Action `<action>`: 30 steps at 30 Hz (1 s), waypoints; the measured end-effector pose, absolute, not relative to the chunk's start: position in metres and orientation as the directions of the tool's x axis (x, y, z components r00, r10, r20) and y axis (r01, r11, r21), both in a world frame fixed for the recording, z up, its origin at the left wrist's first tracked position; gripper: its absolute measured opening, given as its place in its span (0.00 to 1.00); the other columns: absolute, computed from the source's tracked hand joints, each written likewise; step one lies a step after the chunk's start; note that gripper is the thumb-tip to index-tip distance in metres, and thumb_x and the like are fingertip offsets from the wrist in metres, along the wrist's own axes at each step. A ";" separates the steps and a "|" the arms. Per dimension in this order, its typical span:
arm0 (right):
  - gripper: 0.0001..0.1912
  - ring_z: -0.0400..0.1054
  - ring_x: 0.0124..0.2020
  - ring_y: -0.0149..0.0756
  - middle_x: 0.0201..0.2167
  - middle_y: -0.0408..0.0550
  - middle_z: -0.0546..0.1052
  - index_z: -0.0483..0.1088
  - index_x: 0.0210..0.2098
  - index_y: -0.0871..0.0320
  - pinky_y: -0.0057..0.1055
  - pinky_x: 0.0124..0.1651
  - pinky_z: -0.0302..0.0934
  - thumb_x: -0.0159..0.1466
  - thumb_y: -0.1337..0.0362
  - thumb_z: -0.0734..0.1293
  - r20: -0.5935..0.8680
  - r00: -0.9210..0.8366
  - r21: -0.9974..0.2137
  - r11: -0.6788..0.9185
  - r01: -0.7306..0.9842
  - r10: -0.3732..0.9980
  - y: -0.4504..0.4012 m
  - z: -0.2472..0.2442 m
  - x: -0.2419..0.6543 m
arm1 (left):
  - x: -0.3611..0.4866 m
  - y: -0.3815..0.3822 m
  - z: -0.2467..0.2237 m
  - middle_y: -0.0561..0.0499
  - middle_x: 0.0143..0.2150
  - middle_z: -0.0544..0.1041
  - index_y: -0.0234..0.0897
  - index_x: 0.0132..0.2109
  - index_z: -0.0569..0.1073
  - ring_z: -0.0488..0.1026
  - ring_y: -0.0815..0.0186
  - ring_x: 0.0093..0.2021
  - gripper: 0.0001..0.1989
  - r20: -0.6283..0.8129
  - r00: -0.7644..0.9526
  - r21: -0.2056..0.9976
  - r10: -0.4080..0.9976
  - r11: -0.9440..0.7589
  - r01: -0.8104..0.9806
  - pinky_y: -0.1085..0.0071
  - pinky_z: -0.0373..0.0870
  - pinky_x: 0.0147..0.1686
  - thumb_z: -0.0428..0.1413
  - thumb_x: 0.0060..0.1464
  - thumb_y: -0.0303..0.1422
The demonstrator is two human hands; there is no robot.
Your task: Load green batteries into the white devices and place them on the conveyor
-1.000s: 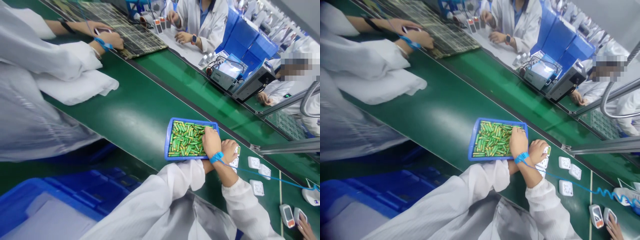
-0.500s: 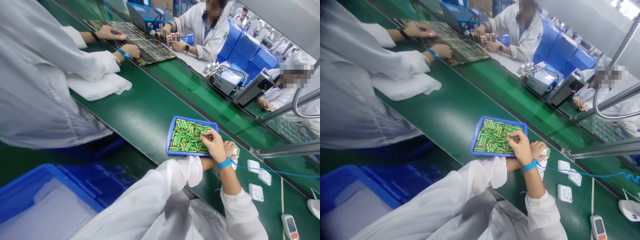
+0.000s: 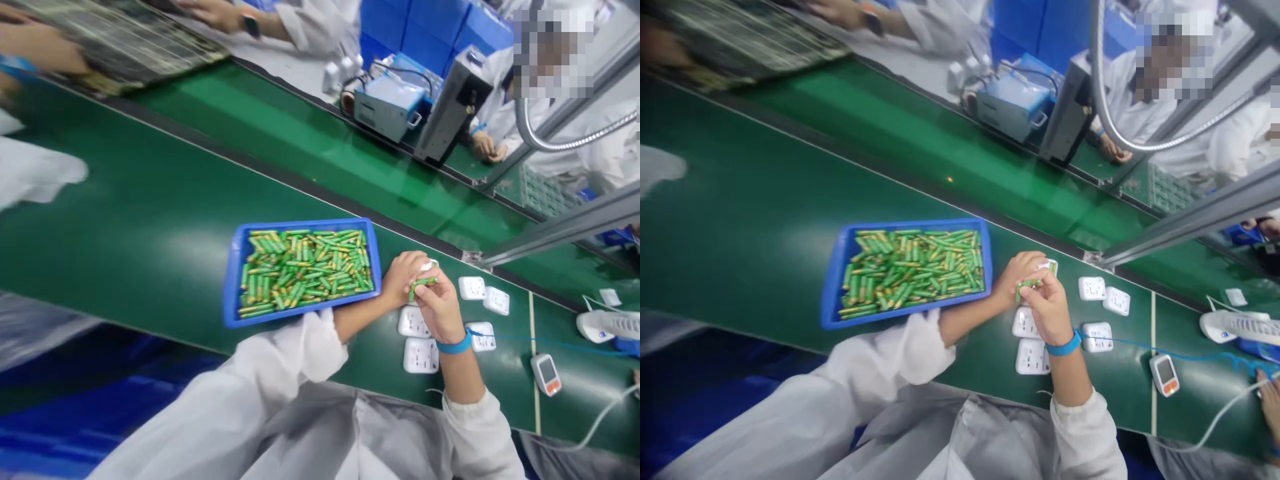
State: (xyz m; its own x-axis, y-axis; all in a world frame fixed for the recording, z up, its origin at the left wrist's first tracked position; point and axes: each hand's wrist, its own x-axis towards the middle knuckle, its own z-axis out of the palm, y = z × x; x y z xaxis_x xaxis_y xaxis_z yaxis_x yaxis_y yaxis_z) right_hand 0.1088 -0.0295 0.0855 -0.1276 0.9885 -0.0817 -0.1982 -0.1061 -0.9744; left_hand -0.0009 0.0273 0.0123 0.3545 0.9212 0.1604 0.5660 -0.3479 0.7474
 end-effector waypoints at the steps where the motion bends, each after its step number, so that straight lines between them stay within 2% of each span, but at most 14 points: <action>1: 0.19 0.76 0.37 0.39 0.36 0.44 0.81 0.73 0.39 0.51 0.36 0.41 0.72 0.62 0.51 0.83 -0.089 -0.076 -0.974 -0.103 -0.201 0.993 -0.035 0.080 0.123 | -0.002 0.029 0.010 0.42 0.68 0.77 0.40 0.63 0.77 0.71 0.51 0.69 0.19 0.182 0.378 0.757 0.907 -0.375 0.535 0.52 0.71 0.67 0.61 0.67 0.30; 7: 0.14 0.71 0.32 0.32 0.41 0.45 0.82 0.73 0.39 0.52 0.30 0.32 0.63 0.67 0.56 0.80 -0.128 0.159 -0.990 -0.118 -0.075 0.979 -0.066 0.044 0.181 | -0.013 0.025 0.005 0.40 0.69 0.75 0.39 0.66 0.74 0.70 0.48 0.70 0.20 0.274 0.390 0.764 0.879 -0.445 0.467 0.47 0.68 0.71 0.58 0.69 0.32; 11: 0.12 0.75 0.34 0.35 0.40 0.45 0.81 0.74 0.42 0.52 0.32 0.34 0.70 0.69 0.55 0.78 -0.102 0.214 -0.995 -0.101 -0.018 0.972 -0.073 0.029 0.181 | -0.014 0.024 0.006 0.40 0.69 0.75 0.39 0.66 0.73 0.70 0.48 0.70 0.20 0.268 0.394 0.754 0.879 -0.446 0.482 0.48 0.68 0.71 0.58 0.70 0.32; 15: 0.10 0.75 0.34 0.35 0.42 0.47 0.80 0.79 0.49 0.53 0.33 0.37 0.75 0.70 0.57 0.74 -0.039 0.203 -0.991 -0.064 0.119 0.979 -0.070 0.027 0.174 | -0.013 0.026 0.003 0.39 0.69 0.75 0.38 0.66 0.74 0.70 0.48 0.70 0.20 0.285 0.399 0.740 0.872 -0.464 0.487 0.47 0.68 0.71 0.58 0.70 0.32; 19: 0.08 0.75 0.36 0.36 0.42 0.48 0.78 0.80 0.46 0.53 0.32 0.35 0.75 0.70 0.57 0.73 0.041 0.221 -0.987 0.005 0.163 0.974 -0.065 0.026 0.170 | -0.010 0.028 -0.004 0.39 0.68 0.76 0.38 0.65 0.74 0.71 0.47 0.69 0.20 0.303 0.391 0.724 0.869 -0.476 0.499 0.46 0.69 0.70 0.59 0.69 0.32; 23: 0.10 0.76 0.37 0.37 0.43 0.50 0.81 0.80 0.46 0.54 0.33 0.35 0.76 0.70 0.57 0.73 0.076 0.262 -0.988 0.037 0.151 0.962 -0.063 0.021 0.169 | -0.010 0.029 -0.004 0.39 0.68 0.76 0.38 0.64 0.76 0.71 0.48 0.69 0.19 0.351 0.378 0.720 0.857 -0.505 0.476 0.46 0.69 0.70 0.59 0.69 0.32; 27: 0.10 0.76 0.35 0.37 0.41 0.49 0.83 0.81 0.47 0.54 0.34 0.37 0.76 0.70 0.57 0.73 0.126 0.293 -0.983 0.079 0.167 0.948 -0.064 0.018 0.172 | -0.013 0.025 0.007 0.42 0.66 0.79 0.42 0.61 0.79 0.68 0.49 0.71 0.14 0.484 0.413 0.671 0.772 -0.630 0.392 0.47 0.63 0.73 0.56 0.74 0.36; 30: 0.10 0.76 0.34 0.37 0.40 0.48 0.84 0.81 0.48 0.53 0.35 0.38 0.75 0.70 0.56 0.74 0.164 0.305 -0.975 0.106 0.197 0.938 -0.065 0.018 0.175 | -0.012 0.022 0.012 0.46 0.58 0.84 0.44 0.59 0.81 0.75 0.51 0.65 0.13 0.505 0.565 0.613 0.652 -0.732 0.296 0.49 0.62 0.71 0.59 0.74 0.41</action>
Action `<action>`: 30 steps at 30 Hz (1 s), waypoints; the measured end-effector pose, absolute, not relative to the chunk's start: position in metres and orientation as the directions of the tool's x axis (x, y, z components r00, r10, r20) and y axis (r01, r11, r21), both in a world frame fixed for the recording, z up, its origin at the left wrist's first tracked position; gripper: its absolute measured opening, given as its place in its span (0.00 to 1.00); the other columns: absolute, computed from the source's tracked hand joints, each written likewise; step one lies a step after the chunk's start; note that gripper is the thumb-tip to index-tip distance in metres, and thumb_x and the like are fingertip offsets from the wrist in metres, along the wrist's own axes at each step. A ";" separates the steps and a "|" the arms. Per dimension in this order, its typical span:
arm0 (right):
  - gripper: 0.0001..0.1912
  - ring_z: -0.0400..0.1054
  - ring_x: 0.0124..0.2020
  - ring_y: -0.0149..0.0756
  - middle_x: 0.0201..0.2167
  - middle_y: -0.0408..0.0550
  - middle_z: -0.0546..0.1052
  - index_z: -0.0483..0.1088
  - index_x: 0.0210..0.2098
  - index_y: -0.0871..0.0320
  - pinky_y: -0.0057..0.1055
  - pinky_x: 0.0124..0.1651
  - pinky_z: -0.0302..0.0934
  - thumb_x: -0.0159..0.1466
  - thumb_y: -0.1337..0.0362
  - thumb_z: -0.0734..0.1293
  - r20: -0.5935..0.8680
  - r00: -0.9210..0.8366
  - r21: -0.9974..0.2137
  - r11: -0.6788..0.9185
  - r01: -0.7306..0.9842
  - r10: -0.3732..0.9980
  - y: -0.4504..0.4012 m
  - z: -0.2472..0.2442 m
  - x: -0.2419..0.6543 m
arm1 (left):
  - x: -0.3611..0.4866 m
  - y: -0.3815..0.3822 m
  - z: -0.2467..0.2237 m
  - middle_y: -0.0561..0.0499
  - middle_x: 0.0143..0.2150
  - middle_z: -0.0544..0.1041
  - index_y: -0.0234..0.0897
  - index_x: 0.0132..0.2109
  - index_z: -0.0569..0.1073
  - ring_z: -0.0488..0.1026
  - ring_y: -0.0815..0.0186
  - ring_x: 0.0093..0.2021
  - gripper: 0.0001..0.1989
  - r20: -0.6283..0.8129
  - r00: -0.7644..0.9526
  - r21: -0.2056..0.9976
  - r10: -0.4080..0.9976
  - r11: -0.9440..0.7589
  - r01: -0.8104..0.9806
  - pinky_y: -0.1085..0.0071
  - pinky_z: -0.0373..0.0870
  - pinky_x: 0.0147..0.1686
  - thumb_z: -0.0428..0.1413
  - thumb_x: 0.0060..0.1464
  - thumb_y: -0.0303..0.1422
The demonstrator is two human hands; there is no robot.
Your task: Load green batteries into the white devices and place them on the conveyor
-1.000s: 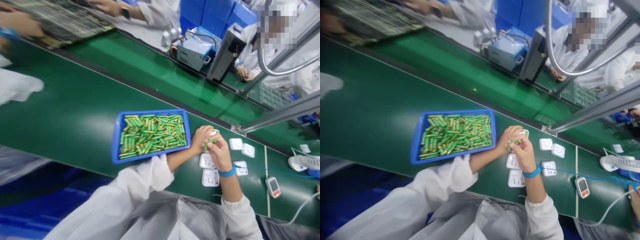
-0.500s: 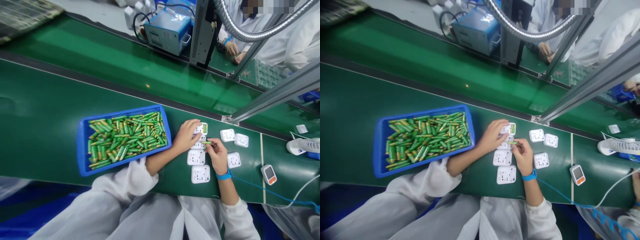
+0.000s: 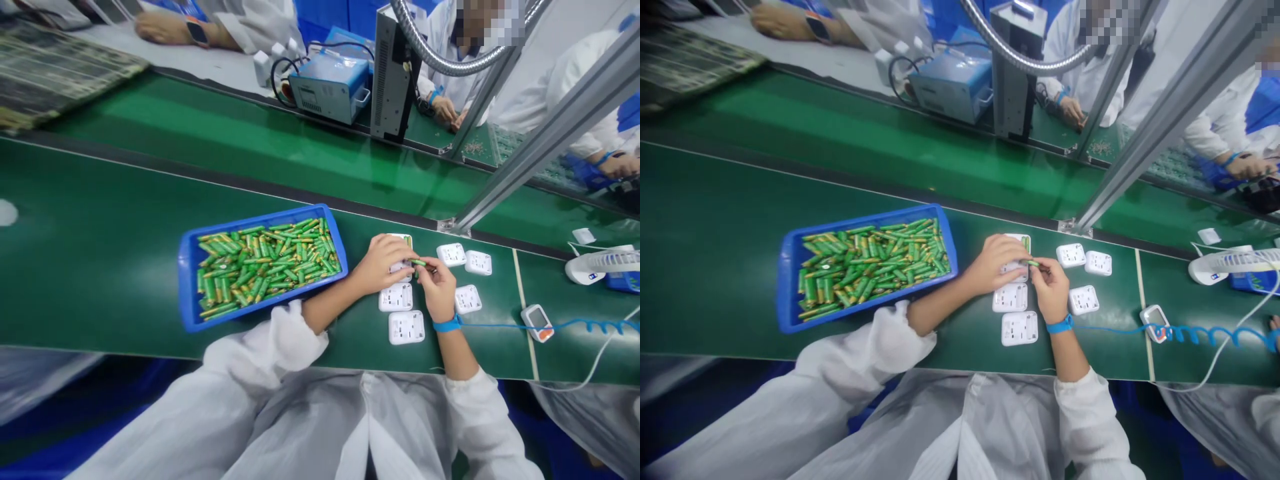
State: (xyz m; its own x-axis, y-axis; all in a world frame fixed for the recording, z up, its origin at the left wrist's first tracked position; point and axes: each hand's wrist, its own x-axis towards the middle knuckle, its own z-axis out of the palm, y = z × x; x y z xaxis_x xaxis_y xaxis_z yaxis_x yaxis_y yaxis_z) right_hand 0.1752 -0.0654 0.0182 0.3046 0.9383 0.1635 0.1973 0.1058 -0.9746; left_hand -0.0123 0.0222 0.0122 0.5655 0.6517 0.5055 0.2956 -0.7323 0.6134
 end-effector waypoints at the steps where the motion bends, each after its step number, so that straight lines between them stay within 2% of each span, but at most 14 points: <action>1: 0.11 0.76 0.35 0.38 0.41 0.49 0.84 0.81 0.48 0.53 0.36 0.39 0.76 0.70 0.56 0.74 0.171 0.300 -0.971 0.109 0.211 0.939 -0.066 0.018 0.176 | -0.012 0.022 0.012 0.47 0.56 0.85 0.44 0.58 0.82 0.77 0.52 0.62 0.13 0.498 0.596 0.607 0.630 -0.744 0.279 0.50 0.63 0.69 0.60 0.74 0.42; 6: 0.13 0.80 0.42 0.42 0.47 0.51 0.85 0.82 0.51 0.53 0.39 0.45 0.77 0.71 0.55 0.73 0.186 0.278 -0.950 0.100 0.296 0.942 -0.066 0.014 0.181 | -0.009 0.025 0.002 0.47 0.51 0.87 0.42 0.55 0.83 0.80 0.55 0.55 0.12 0.484 0.575 0.624 0.660 -0.721 0.303 0.55 0.68 0.60 0.57 0.76 0.41; 13: 0.14 0.78 0.43 0.44 0.46 0.53 0.85 0.83 0.50 0.54 0.42 0.49 0.73 0.71 0.54 0.71 0.294 0.333 -0.831 0.067 0.553 0.896 -0.065 0.008 0.191 | -0.010 0.028 -0.003 0.47 0.47 0.87 0.42 0.53 0.85 0.80 0.56 0.50 0.10 0.490 0.476 0.632 0.731 -0.673 0.383 0.58 0.71 0.54 0.62 0.73 0.40; 15: 0.16 0.77 0.43 0.43 0.48 0.53 0.86 0.83 0.51 0.54 0.40 0.49 0.73 0.72 0.53 0.70 0.284 0.323 -0.851 0.081 0.520 0.903 -0.065 0.010 0.187 | -0.010 0.026 0.000 0.47 0.46 0.87 0.42 0.52 0.85 0.79 0.55 0.50 0.09 0.480 0.480 0.607 0.734 -0.673 0.423 0.58 0.70 0.53 0.62 0.73 0.39; 18: 0.18 0.79 0.45 0.43 0.47 0.52 0.86 0.82 0.53 0.55 0.38 0.48 0.74 0.72 0.51 0.71 0.217 0.326 -0.934 0.099 0.342 0.920 -0.063 0.013 0.177 | -0.009 0.021 0.006 0.47 0.46 0.86 0.42 0.52 0.85 0.78 0.54 0.51 0.09 0.460 0.528 0.549 0.714 -0.696 0.463 0.57 0.69 0.53 0.62 0.73 0.38; 22: 0.17 0.80 0.45 0.42 0.45 0.52 0.86 0.80 0.50 0.55 0.38 0.48 0.75 0.71 0.50 0.73 0.170 0.327 -0.979 0.120 0.168 0.930 -0.059 0.014 0.164 | -0.009 0.010 0.014 0.46 0.45 0.85 0.41 0.53 0.83 0.78 0.54 0.52 0.09 0.428 0.593 0.514 0.682 -0.723 0.462 0.56 0.69 0.55 0.61 0.74 0.37; 27: 0.19 0.73 0.28 0.34 0.34 0.45 0.84 0.76 0.49 0.55 0.32 0.36 0.70 0.68 0.49 0.76 0.076 0.366 -0.997 0.063 0.048 0.927 -0.058 0.013 0.167 | -0.026 -0.002 0.017 0.47 0.50 0.86 0.42 0.56 0.81 0.77 0.53 0.55 0.10 0.387 0.585 0.589 0.713 -0.679 0.438 0.55 0.70 0.57 0.61 0.73 0.37; 30: 0.16 0.71 0.26 0.34 0.33 0.45 0.83 0.79 0.44 0.56 0.33 0.33 0.68 0.70 0.49 0.74 0.044 0.351 -0.995 0.009 0.100 0.935 -0.059 0.016 0.174 | -0.039 -0.008 0.013 0.45 0.56 0.84 0.42 0.58 0.80 0.77 0.52 0.58 0.11 0.370 0.571 0.645 0.732 -0.645 0.409 0.53 0.71 0.60 0.60 0.73 0.37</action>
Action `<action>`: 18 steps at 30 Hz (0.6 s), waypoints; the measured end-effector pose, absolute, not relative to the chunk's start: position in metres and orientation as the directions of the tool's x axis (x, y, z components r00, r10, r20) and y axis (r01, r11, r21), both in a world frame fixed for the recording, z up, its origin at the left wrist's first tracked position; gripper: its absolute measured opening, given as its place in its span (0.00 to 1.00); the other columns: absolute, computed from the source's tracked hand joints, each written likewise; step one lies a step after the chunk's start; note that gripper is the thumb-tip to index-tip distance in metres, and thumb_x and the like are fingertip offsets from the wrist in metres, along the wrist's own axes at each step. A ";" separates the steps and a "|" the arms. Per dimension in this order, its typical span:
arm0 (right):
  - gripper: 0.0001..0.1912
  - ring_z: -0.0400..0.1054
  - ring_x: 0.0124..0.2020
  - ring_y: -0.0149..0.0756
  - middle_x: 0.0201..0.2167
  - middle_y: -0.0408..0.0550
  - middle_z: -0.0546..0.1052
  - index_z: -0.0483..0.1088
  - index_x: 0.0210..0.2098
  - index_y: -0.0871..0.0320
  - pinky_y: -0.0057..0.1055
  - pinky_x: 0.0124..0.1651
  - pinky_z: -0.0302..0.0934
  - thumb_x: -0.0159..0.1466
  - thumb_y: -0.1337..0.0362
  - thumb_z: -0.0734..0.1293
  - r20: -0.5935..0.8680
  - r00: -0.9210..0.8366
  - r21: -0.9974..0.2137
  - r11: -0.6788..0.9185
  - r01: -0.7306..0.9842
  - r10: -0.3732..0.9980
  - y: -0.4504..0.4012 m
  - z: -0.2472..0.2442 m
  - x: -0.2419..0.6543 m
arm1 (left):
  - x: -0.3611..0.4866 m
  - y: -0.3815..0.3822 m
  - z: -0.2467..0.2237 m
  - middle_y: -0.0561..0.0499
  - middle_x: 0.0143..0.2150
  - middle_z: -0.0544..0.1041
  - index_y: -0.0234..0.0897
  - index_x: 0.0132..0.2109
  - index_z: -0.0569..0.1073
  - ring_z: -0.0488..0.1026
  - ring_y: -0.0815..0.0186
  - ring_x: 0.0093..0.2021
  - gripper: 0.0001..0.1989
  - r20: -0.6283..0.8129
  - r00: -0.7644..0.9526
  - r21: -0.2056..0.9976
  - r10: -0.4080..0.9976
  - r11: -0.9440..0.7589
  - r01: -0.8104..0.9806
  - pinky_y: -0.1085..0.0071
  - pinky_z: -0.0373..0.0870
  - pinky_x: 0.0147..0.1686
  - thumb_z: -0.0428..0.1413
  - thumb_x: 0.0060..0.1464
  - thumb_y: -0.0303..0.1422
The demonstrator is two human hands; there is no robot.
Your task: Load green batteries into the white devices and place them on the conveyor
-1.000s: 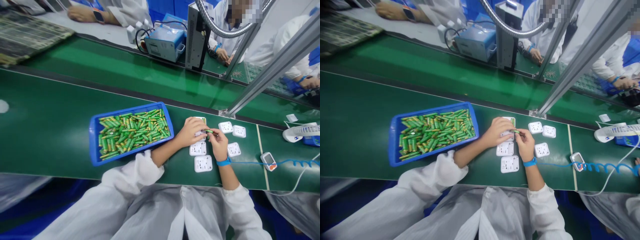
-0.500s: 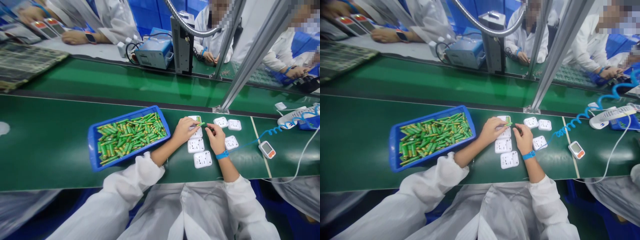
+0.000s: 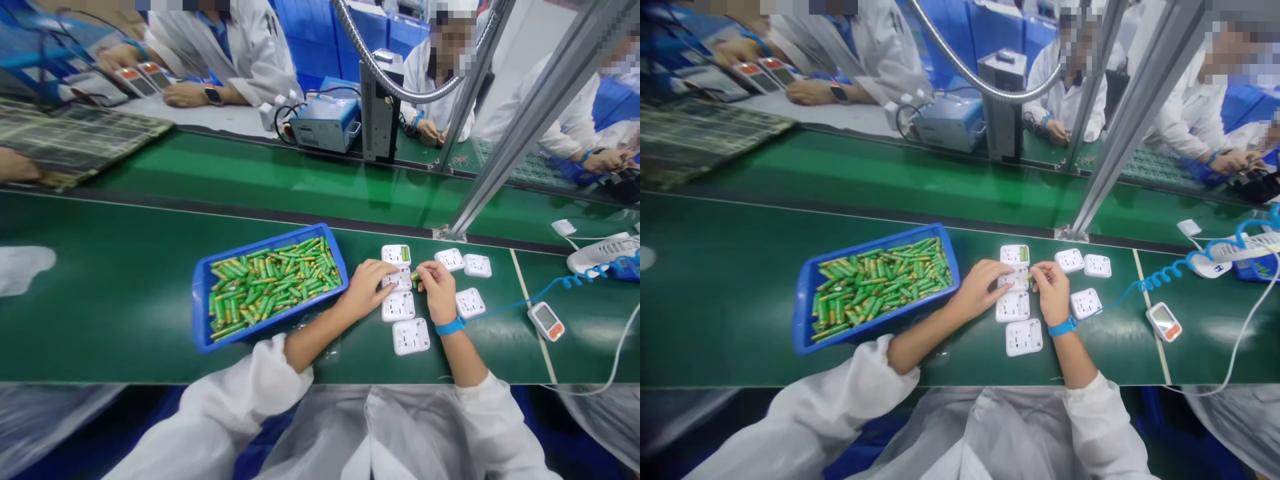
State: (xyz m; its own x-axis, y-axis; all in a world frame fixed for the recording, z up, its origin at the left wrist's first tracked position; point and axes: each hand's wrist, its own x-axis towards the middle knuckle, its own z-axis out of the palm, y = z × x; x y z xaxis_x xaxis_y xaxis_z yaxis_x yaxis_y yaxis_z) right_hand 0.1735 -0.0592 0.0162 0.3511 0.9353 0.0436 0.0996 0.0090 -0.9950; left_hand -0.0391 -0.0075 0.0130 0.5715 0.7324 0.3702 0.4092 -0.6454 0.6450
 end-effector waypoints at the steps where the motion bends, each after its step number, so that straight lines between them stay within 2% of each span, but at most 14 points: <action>1: 0.16 0.73 0.29 0.36 0.34 0.46 0.84 0.81 0.45 0.56 0.34 0.36 0.70 0.71 0.49 0.73 0.063 0.330 -0.987 0.011 0.159 0.942 -0.060 0.018 0.174 | -0.042 -0.009 0.011 0.44 0.57 0.83 0.41 0.59 0.79 0.76 0.52 0.59 0.12 0.376 0.566 0.659 0.734 -0.641 0.393 0.52 0.71 0.61 0.59 0.73 0.36; 4: 0.15 0.78 0.40 0.41 0.40 0.49 0.85 0.86 0.48 0.53 0.37 0.47 0.73 0.75 0.52 0.70 0.170 0.229 -0.924 0.074 0.374 0.958 -0.062 0.022 0.170 | -0.042 -0.010 0.007 0.43 0.59 0.82 0.41 0.61 0.77 0.76 0.52 0.61 0.13 0.402 0.557 0.677 0.727 -0.646 0.354 0.51 0.71 0.64 0.58 0.73 0.34; 7: 0.15 0.76 0.38 0.40 0.37 0.47 0.83 0.86 0.53 0.51 0.37 0.47 0.72 0.75 0.54 0.70 0.203 0.162 -0.859 0.096 0.502 0.966 -0.062 0.024 0.162 | -0.037 -0.009 0.003 0.43 0.60 0.82 0.41 0.62 0.75 0.75 0.51 0.62 0.15 0.401 0.542 0.698 0.738 -0.629 0.341 0.50 0.72 0.65 0.59 0.71 0.32; 10: 0.17 0.75 0.36 0.40 0.37 0.47 0.83 0.84 0.56 0.53 0.38 0.46 0.72 0.74 0.53 0.72 0.185 0.188 -0.843 0.057 0.534 0.965 -0.062 0.024 0.158 | -0.035 -0.007 0.000 0.43 0.60 0.81 0.41 0.63 0.73 0.75 0.50 0.62 0.18 0.385 0.512 0.731 0.768 -0.592 0.338 0.50 0.72 0.65 0.61 0.68 0.32; 14: 0.14 0.80 0.42 0.42 0.45 0.51 0.85 0.84 0.51 0.53 0.38 0.46 0.74 0.77 0.54 0.68 0.180 0.210 -0.862 0.051 0.504 0.961 -0.071 0.028 0.166 | -0.037 -0.006 -0.002 0.43 0.59 0.81 0.41 0.62 0.73 0.75 0.50 0.61 0.18 0.375 0.503 0.745 0.778 -0.576 0.335 0.50 0.74 0.64 0.61 0.68 0.32; 18: 0.12 0.81 0.45 0.43 0.48 0.51 0.86 0.84 0.49 0.51 0.38 0.46 0.75 0.77 0.57 0.68 0.204 0.154 -0.851 0.097 0.516 0.967 -0.086 0.030 0.175 | -0.039 -0.006 -0.001 0.43 0.59 0.81 0.42 0.63 0.73 0.75 0.49 0.61 0.20 0.350 0.501 0.757 0.792 -0.554 0.346 0.50 0.74 0.64 0.61 0.67 0.31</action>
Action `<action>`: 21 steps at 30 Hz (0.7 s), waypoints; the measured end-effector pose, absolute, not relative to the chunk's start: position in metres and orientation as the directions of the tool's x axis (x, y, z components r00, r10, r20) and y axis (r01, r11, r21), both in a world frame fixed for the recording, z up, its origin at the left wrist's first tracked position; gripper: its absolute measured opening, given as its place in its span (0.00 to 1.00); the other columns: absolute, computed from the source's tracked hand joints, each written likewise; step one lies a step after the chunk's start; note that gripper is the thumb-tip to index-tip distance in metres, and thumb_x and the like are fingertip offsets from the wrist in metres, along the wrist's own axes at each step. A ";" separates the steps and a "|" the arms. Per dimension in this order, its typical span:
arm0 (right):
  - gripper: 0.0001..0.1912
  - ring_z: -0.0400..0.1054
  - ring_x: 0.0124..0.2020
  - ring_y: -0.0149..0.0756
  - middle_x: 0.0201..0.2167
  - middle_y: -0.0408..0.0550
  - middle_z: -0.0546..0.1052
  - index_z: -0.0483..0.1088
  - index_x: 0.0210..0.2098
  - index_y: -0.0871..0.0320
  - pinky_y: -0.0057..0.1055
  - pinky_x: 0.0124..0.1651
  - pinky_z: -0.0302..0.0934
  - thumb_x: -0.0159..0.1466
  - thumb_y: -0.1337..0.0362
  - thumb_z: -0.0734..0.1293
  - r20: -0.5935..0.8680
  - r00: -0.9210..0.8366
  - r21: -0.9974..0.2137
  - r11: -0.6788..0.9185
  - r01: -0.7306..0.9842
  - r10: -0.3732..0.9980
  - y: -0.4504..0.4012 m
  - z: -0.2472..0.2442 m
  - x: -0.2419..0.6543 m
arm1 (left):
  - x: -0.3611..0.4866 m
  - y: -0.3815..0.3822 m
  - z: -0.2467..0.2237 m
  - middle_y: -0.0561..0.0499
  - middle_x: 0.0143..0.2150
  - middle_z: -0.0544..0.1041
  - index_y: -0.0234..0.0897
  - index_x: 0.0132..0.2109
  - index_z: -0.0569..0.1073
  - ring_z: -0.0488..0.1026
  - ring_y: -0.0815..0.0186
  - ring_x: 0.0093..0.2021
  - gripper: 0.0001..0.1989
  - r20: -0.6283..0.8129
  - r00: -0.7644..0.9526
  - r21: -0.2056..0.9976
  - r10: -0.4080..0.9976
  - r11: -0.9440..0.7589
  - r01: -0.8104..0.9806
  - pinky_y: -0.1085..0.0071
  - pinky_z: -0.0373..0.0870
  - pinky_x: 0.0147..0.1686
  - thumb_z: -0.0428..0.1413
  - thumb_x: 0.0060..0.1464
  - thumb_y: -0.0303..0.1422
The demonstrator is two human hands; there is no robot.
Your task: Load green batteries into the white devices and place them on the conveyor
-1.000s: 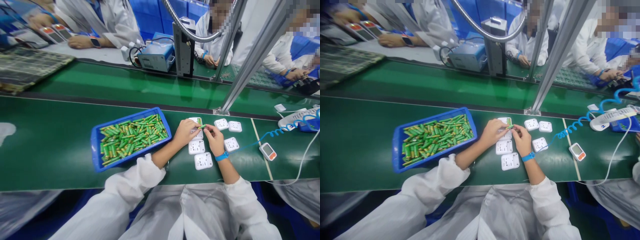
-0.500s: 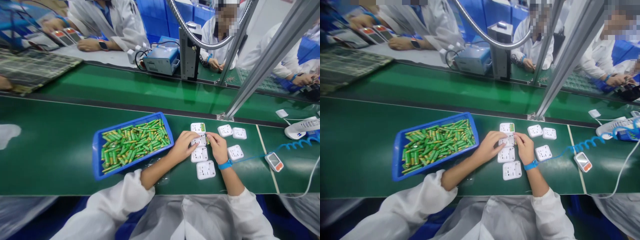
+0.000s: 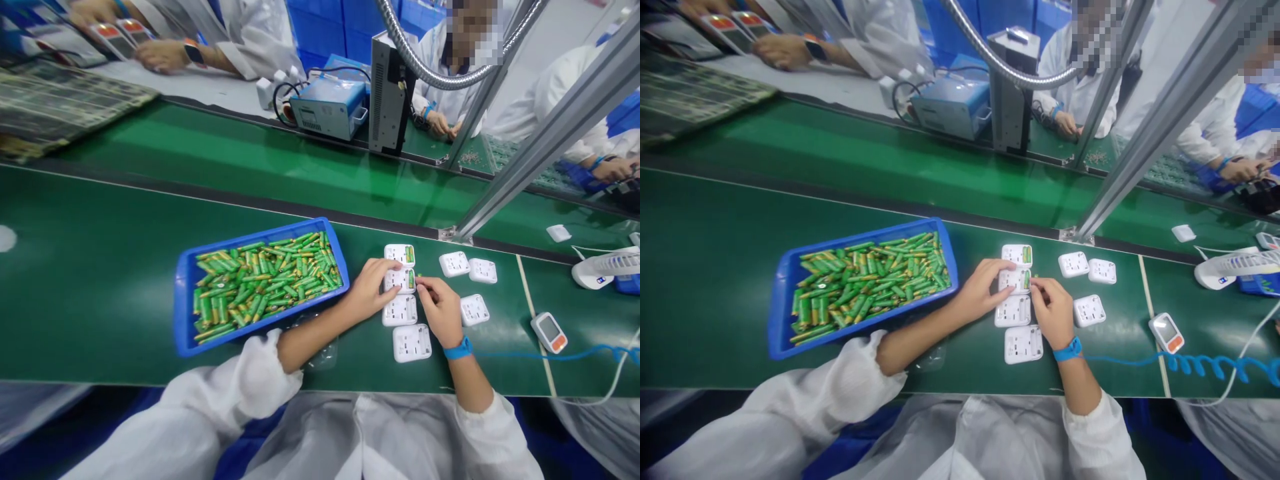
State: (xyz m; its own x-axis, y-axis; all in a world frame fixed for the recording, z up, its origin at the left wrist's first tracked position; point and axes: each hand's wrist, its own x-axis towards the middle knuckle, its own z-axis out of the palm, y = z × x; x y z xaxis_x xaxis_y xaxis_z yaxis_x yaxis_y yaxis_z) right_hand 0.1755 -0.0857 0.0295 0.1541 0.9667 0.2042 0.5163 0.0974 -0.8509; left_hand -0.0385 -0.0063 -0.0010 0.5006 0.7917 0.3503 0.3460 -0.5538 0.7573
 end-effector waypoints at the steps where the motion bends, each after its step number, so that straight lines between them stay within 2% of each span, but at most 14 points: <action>1: 0.12 0.80 0.45 0.43 0.49 0.52 0.85 0.84 0.51 0.51 0.39 0.47 0.75 0.77 0.57 0.68 0.212 0.138 -0.843 0.110 0.526 0.968 -0.088 0.029 0.175 | -0.038 -0.007 0.000 0.43 0.59 0.81 0.42 0.63 0.73 0.75 0.49 0.61 0.20 0.348 0.500 0.759 0.793 -0.552 0.346 0.49 0.74 0.64 0.61 0.67 0.31; 6: 0.15 0.76 0.41 0.42 0.44 0.51 0.80 0.81 0.57 0.54 0.39 0.44 0.73 0.74 0.57 0.71 0.243 0.132 -0.773 0.110 0.624 0.961 -0.078 0.023 0.165 | -0.036 -0.008 0.003 0.42 0.58 0.80 0.41 0.62 0.74 0.75 0.49 0.61 0.18 0.358 0.496 0.766 0.791 -0.553 0.328 0.50 0.74 0.63 0.61 0.67 0.32; 12: 0.14 0.70 0.34 0.39 0.38 0.46 0.76 0.80 0.55 0.55 0.37 0.43 0.71 0.74 0.57 0.70 0.226 0.119 -0.736 0.089 0.671 0.967 -0.065 0.024 0.163 | -0.034 -0.006 0.004 0.43 0.58 0.81 0.41 0.61 0.75 0.75 0.50 0.61 0.18 0.361 0.492 0.756 0.792 -0.557 0.344 0.50 0.75 0.63 0.60 0.65 0.30; 16: 0.14 0.71 0.34 0.38 0.38 0.47 0.76 0.79 0.55 0.55 0.37 0.42 0.69 0.73 0.60 0.68 0.233 0.116 -0.715 0.090 0.694 0.965 -0.067 0.023 0.167 | -0.035 -0.006 0.004 0.43 0.58 0.81 0.42 0.61 0.75 0.75 0.49 0.61 0.19 0.355 0.497 0.756 0.792 -0.556 0.346 0.50 0.75 0.63 0.60 0.65 0.30; 21: 0.09 0.73 0.34 0.40 0.37 0.47 0.79 0.78 0.49 0.54 0.38 0.42 0.70 0.72 0.62 0.68 0.286 0.162 -0.699 0.090 0.710 0.945 -0.070 0.022 0.166 | -0.035 -0.005 0.003 0.44 0.58 0.81 0.42 0.61 0.75 0.75 0.49 0.61 0.18 0.347 0.499 0.767 0.794 -0.546 0.336 0.50 0.74 0.63 0.61 0.65 0.31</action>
State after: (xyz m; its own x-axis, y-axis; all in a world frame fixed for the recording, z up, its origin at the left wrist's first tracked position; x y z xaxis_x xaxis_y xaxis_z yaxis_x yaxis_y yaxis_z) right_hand 0.1659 -0.0699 0.0220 0.1615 0.9446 0.2857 0.7097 0.0900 -0.6988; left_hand -0.0348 -0.0054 0.0028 0.4987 0.7942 0.3472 0.3357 -0.5463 0.7674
